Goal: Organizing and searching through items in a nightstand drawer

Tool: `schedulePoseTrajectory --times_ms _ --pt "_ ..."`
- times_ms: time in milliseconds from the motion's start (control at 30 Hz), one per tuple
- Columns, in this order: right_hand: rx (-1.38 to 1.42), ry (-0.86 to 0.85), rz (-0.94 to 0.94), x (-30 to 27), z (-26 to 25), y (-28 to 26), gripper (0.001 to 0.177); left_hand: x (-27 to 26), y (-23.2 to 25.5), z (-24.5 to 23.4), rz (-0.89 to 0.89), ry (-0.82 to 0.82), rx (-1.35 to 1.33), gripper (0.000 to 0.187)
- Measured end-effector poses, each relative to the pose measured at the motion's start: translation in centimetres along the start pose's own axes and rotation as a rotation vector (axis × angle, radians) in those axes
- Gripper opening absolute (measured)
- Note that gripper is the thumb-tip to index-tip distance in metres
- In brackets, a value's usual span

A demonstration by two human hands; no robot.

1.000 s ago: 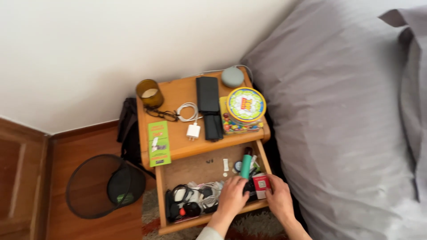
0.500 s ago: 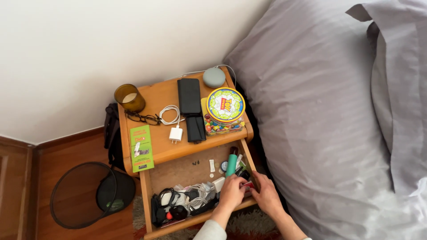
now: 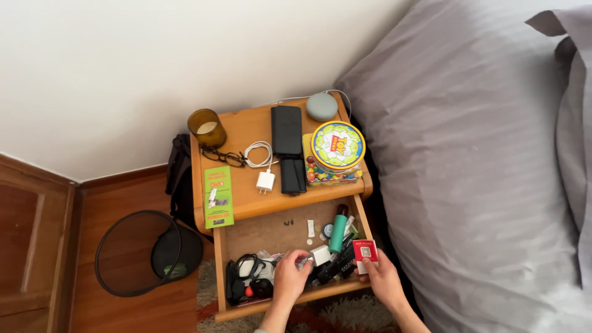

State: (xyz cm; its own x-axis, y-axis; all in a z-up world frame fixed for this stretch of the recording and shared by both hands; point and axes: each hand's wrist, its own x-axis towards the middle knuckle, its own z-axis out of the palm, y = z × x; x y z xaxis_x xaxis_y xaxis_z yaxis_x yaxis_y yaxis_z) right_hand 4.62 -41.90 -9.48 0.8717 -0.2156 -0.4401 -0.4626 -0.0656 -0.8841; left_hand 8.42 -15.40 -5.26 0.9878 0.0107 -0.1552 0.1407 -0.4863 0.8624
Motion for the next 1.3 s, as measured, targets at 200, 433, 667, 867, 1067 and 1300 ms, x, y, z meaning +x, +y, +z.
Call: schedulePoseTrajectory --times_ms 200,433,667,867,1067,1300 --pt "-0.061 -0.123 -0.008 -0.8 2.6 -0.5 0.034 0.5 2.6 1.0 -0.208 -0.224 -0.261 0.033" --pt "0.024 -0.296 -0.113 -2.3 8.6 -4.9 0.032 4.7 0.5 -2.6 0.098 0.038 -0.264 0.035" --pt "-0.026 -0.262 -0.001 -1.6 5.9 0.8 0.033 14.1 0.1 -18.0 -0.172 0.515 -0.029 0.038" --pt "-0.03 -0.239 0.04 -1.7 3.2 5.0 0.027 18.1 -1.8 -20.1 -0.073 0.493 0.318 0.041" --pt "-0.152 -0.163 0.051 -3.5 2.7 0.3 0.026 14.4 -0.7 -19.6 0.272 0.696 0.368 0.029" --pt "-0.308 -0.074 -0.027 -3.4 3.6 -3.1 0.023 2.8 -1.3 -9.1 0.31 -0.063 0.234 0.02"
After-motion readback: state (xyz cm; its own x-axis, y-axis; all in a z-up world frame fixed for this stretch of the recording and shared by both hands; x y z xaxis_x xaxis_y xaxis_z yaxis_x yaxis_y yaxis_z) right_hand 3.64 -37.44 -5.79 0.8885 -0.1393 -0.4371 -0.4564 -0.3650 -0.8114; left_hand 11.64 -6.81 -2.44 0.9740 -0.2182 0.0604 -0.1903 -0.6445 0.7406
